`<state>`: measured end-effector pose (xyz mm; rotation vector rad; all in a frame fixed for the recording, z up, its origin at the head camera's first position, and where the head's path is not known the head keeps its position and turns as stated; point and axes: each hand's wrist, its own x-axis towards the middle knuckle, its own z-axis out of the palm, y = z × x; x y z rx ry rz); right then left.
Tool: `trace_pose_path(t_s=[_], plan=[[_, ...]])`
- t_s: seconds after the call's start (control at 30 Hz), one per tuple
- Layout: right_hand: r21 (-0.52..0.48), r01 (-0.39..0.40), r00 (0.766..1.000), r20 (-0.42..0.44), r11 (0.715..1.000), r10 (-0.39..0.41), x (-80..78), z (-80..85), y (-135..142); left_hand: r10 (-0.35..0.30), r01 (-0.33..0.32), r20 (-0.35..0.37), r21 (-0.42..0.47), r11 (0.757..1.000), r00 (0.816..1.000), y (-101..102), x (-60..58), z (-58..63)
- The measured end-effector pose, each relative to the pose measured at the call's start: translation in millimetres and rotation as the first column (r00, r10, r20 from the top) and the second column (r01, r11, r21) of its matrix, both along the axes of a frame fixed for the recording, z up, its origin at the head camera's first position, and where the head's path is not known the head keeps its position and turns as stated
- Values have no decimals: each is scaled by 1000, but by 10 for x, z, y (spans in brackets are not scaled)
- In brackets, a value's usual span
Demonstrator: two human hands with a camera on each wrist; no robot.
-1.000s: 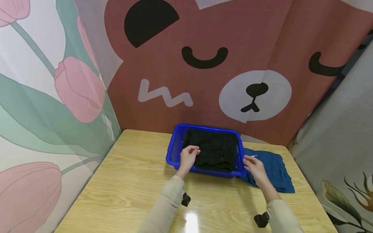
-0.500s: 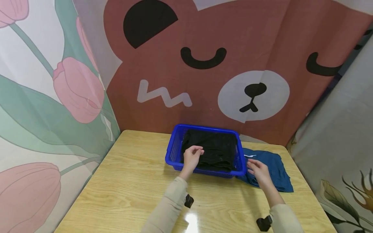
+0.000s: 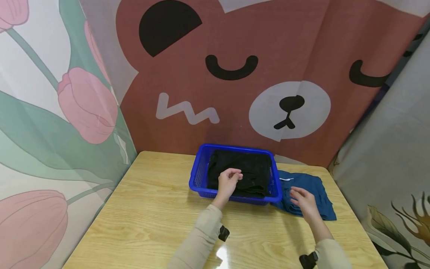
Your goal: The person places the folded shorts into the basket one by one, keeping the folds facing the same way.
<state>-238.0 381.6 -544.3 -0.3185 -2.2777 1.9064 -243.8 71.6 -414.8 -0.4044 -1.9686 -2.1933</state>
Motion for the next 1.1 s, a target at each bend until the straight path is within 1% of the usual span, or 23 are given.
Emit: trace_pose_path(t_s=[0.1,0.17,0.23,0.27,0.33,0.4,0.47,0.53,0.57,0.6,0.7,0.77,0.8,0.83,0.87,0.93,1.0,1.03,1.1], plan=[[20,-16,999,39,1000,15,233,413,-224,-4,4,-2,1,1000,1000,41,7,2],[58,-37,997,70,998,33,354,626,-332,-10,10,-4,-7,1000,1000,77,12,-6],[64,-19,996,90,998,14,410,708,-385,-21,21,1,-8,1000,1000,119,-16,-57],[58,-16,995,95,998,11,415,709,-380,-26,26,6,-10,1000,1000,139,-31,-86],[42,-24,996,86,999,20,385,623,-304,-32,32,14,-3,999,999,182,-62,-148],[-3,4,998,70,1000,-4,307,438,-172,-35,35,22,0,999,999,223,-100,-207],[-45,5,999,50,999,-3,225,240,-8,-32,32,22,-3,999,999,252,-104,-225],[-56,-3,999,39,998,5,209,174,65,-30,30,9,-13,999,1000,281,-104,-239],[-47,8,999,48,999,-5,219,180,66,-30,30,8,-17,999,1000,294,-102,-242],[-40,0,999,49,999,2,246,222,56,-32,32,10,-20,999,999,307,-98,-245],[14,-2,997,74,1000,1,360,407,-46,-38,38,7,-31,999,999,353,-87,-254],[-44,1,999,33,999,1,361,347,15,-41,41,23,-31,999,999,382,-83,-259],[-47,-1,1000,30,999,2,356,321,44,-42,43,28,-32,999,999,397,-82,-264],[-48,-7,1000,26,999,8,344,276,83,-45,46,25,-31,998,999,411,-81,-270],[-74,3,1000,15,997,-2,316,199,141,-47,48,28,-30,998,998,425,-78,-272],[-94,6,1000,10,996,-5,253,47,265,-51,52,33,-25,998,998,456,-72,-276],[-57,44,998,51,997,-41,205,-58,337,-61,62,33,-23,998,998,485,-54,-268],[-59,57,997,52,997,-54,169,-147,398,-66,67,26,-25,997,997,501,-41,-257],[-61,66,996,58,996,-62,117,-282,504,-72,72,14,-35,997,997,514,31,-177]])
